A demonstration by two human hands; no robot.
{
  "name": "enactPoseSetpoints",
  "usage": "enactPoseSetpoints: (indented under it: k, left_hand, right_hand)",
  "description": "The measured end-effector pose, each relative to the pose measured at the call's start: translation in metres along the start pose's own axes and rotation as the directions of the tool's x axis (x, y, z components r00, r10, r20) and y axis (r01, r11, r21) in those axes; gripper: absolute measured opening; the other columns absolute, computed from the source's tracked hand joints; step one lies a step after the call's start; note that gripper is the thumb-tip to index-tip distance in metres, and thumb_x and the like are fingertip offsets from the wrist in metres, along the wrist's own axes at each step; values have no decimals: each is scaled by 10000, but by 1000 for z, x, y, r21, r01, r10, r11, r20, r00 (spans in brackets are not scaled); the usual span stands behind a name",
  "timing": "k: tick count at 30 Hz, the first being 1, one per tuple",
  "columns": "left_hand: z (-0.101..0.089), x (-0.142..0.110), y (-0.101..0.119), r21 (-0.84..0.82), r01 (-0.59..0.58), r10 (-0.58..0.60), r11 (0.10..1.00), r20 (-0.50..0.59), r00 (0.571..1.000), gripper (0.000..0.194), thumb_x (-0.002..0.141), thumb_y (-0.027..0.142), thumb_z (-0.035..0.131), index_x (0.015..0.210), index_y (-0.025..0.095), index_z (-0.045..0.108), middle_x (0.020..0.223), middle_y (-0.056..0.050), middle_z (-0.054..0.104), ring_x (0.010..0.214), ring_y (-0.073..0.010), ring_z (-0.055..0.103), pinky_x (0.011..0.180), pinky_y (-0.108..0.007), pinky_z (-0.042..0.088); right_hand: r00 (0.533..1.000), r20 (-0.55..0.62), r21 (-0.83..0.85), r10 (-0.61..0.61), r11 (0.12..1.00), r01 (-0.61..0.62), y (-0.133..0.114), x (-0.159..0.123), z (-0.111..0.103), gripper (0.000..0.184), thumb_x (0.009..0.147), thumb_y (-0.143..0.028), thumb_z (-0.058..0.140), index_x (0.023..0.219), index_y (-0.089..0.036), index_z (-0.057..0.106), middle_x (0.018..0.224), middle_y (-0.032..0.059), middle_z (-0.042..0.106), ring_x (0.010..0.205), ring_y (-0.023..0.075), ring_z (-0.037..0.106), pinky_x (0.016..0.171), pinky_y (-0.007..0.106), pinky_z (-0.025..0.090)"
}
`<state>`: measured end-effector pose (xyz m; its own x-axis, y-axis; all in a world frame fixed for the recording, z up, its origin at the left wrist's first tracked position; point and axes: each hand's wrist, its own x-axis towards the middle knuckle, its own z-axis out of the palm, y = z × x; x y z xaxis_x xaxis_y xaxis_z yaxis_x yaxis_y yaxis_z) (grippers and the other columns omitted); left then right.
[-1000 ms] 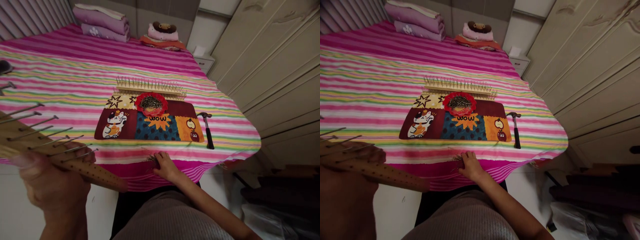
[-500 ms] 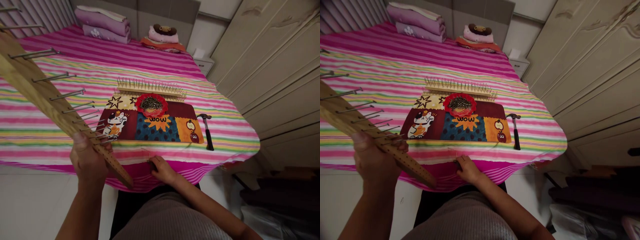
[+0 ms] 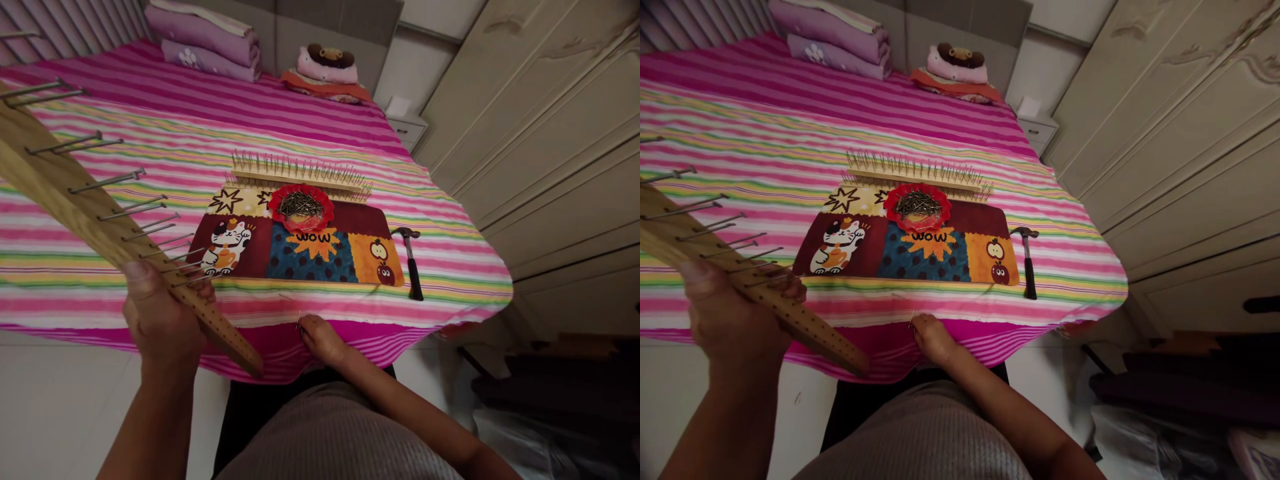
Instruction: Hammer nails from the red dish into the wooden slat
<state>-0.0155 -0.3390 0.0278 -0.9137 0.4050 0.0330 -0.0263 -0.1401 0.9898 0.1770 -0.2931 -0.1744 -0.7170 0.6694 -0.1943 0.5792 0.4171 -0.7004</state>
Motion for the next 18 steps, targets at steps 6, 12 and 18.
enactPoseSetpoints:
  k: [6,12,18]
  left_hand:
    - [-3,5,-4,-24,20,-20,1000,3,1000,546,706,692,453,654,157,553,498,-2,509,484,-131,527,462,-272,488]
    - [-4,13,-7,72,27,-23,997,-56,998,515,743,648,397,661,163,552,484,-2,522,448,-130,528,419,-263,489]
    - [-5,23,-11,63,49,-47,997,-43,998,502,789,598,394,657,151,580,445,-2,533,392,-129,509,334,-229,418]
  right_hand:
    - [973,165,274,161,940,-202,11,13,-15,282,919,-304,570,1160,-158,577,1144,76,615,940,205,631,789,401,543]
    - [910,352,529,218,756,-385,15,23,-36,258,923,-303,565,1130,-149,584,1073,63,633,857,177,643,722,356,556]
    - [896,396,703,202,562,-437,-8,25,-73,132,795,-243,692,815,-141,612,683,-40,594,516,79,544,495,222,478]
